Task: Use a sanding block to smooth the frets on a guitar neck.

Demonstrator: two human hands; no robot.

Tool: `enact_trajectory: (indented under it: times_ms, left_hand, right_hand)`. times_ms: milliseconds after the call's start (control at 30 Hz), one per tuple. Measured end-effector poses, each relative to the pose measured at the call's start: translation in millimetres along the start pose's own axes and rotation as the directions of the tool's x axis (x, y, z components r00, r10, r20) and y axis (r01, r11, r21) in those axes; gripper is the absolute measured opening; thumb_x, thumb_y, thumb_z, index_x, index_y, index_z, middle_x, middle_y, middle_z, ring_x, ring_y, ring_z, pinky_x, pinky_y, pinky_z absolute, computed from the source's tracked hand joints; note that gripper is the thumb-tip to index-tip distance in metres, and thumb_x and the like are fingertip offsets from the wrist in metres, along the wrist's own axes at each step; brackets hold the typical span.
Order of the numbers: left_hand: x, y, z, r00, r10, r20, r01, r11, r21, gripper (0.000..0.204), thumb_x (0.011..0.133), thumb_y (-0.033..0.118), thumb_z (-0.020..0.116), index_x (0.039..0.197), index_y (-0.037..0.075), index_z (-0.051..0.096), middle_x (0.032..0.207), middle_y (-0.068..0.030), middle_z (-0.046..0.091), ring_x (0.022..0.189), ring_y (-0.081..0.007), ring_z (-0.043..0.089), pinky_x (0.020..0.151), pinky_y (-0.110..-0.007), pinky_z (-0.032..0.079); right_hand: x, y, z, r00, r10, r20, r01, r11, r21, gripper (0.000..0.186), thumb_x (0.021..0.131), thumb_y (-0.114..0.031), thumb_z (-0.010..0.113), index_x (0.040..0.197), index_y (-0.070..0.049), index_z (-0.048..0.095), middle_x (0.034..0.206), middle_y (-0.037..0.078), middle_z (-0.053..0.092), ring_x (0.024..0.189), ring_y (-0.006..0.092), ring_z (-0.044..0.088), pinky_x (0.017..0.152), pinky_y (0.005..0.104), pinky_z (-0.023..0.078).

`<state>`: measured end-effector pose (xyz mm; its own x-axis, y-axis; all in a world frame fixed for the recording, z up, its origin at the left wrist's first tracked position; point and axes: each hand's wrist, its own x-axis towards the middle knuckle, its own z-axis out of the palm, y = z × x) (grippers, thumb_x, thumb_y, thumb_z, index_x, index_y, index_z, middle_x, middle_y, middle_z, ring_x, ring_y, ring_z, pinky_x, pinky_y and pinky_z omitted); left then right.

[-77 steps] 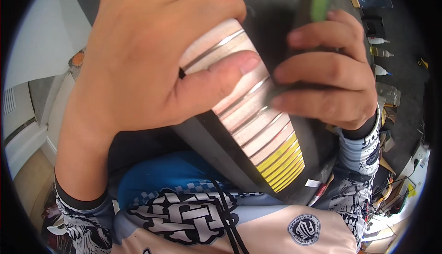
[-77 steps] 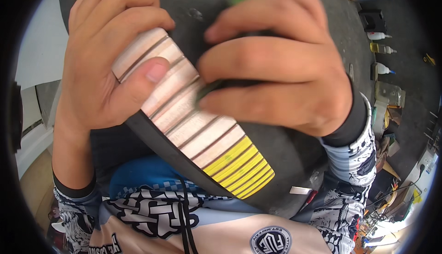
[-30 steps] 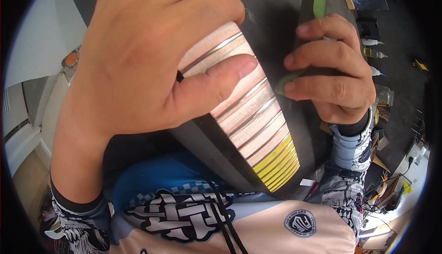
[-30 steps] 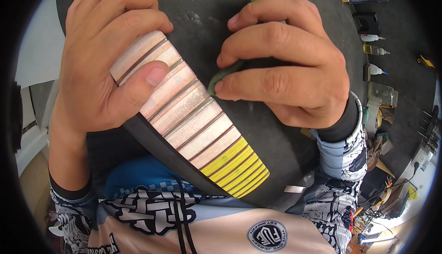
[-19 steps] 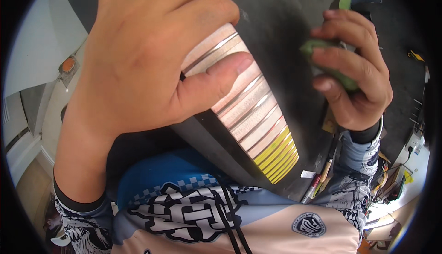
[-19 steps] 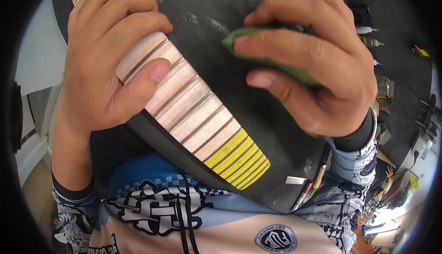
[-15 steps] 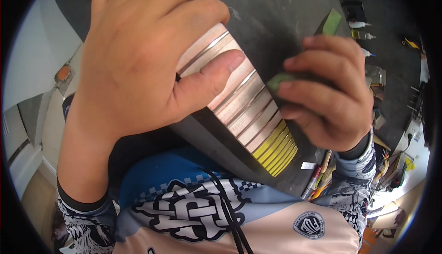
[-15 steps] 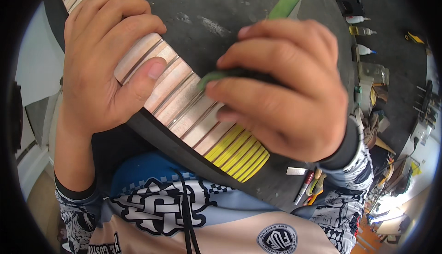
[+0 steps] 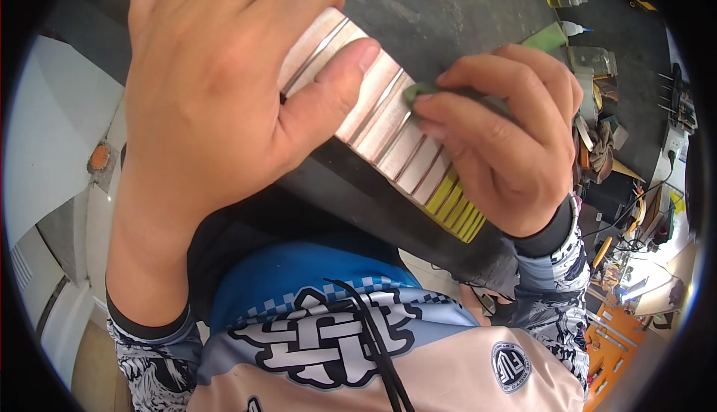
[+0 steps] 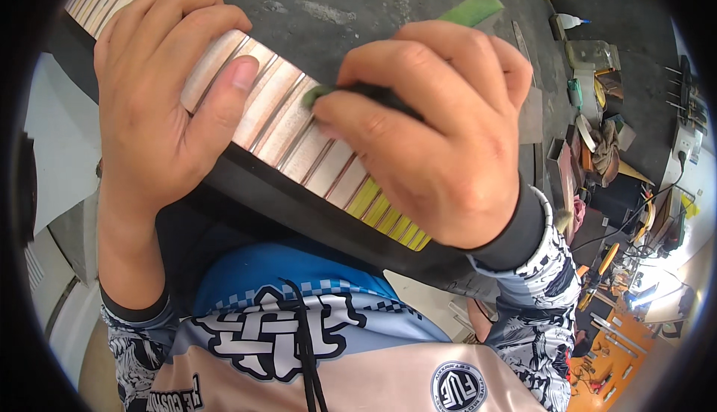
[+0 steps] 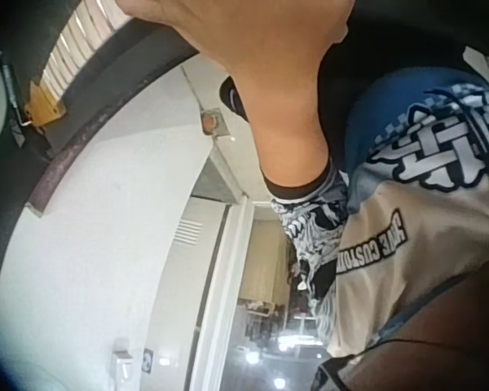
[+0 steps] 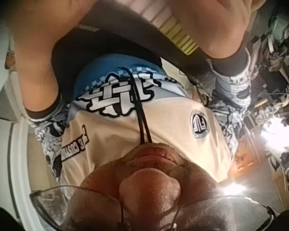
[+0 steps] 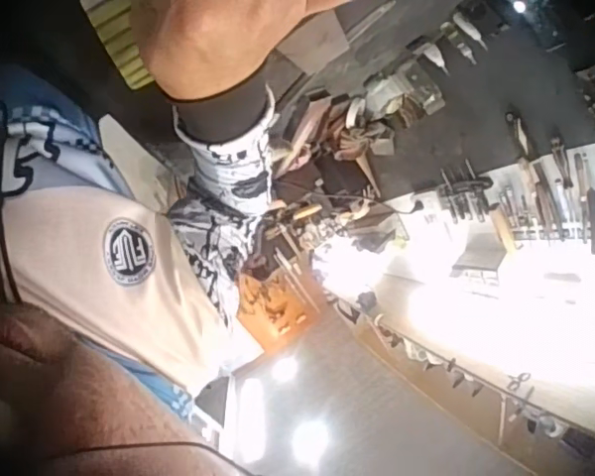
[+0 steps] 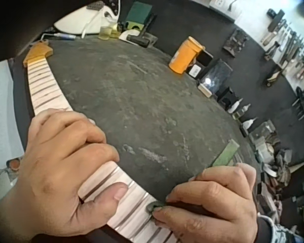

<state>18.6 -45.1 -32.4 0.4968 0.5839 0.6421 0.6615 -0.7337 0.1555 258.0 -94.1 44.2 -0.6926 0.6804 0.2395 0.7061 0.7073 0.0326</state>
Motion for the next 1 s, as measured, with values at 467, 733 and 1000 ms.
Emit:
enact_trajectory:
  times_ms: [467,733,1000]
  left_hand:
    - [0,1,16,0.962,0.06,-0.268,-0.086,0.993,-0.086,0.031,0.078,0.029,0.073,0.092,0.001,0.072,0.092,-0.0125,0.064,0.094,-0.0289,0.06,0.091,-0.043,0.041]
    - [1,3,15,0.956,0.014,-0.292,-0.054,0.99,-0.127,0.031,0.078,0.029,0.074,0.091,0.001,0.072,0.091,-0.0129,0.065,0.092,-0.0289,0.061,0.088,-0.042,0.042]
    - [3,10,7,0.971,0.069,-0.227,-0.07,0.998,0.001,0.031,0.078,0.029,0.074,0.092,0.001,0.071,0.091,-0.0127,0.065,0.092,-0.0284,0.06,0.088,-0.042,0.042]
  right_hand:
    - [3,-20,0,0.999,-0.042,-0.005,0.042,0.999,-0.018,0.025,0.067,-0.014,0.075,0.092,-0.014,0.077,0.099,0.004,0.071,0.094,0.0257,0.062,0.085,0.0375,0.043]
    - [1,-9,6,0.988,-0.069,-0.139,0.052,0.991,-0.124,0.025,0.067,-0.015,0.078,0.091,-0.015,0.078,0.098,0.001,0.071,0.093,0.0259,0.062,0.082,0.0366,0.044]
    - [1,-4,2,0.989,-0.086,-0.12,0.071,0.99,-0.12,0.029,0.062,-0.017,0.077,0.091,-0.017,0.078,0.099,0.0,0.072,0.094,0.0256,0.063,0.082,0.0388,0.045]
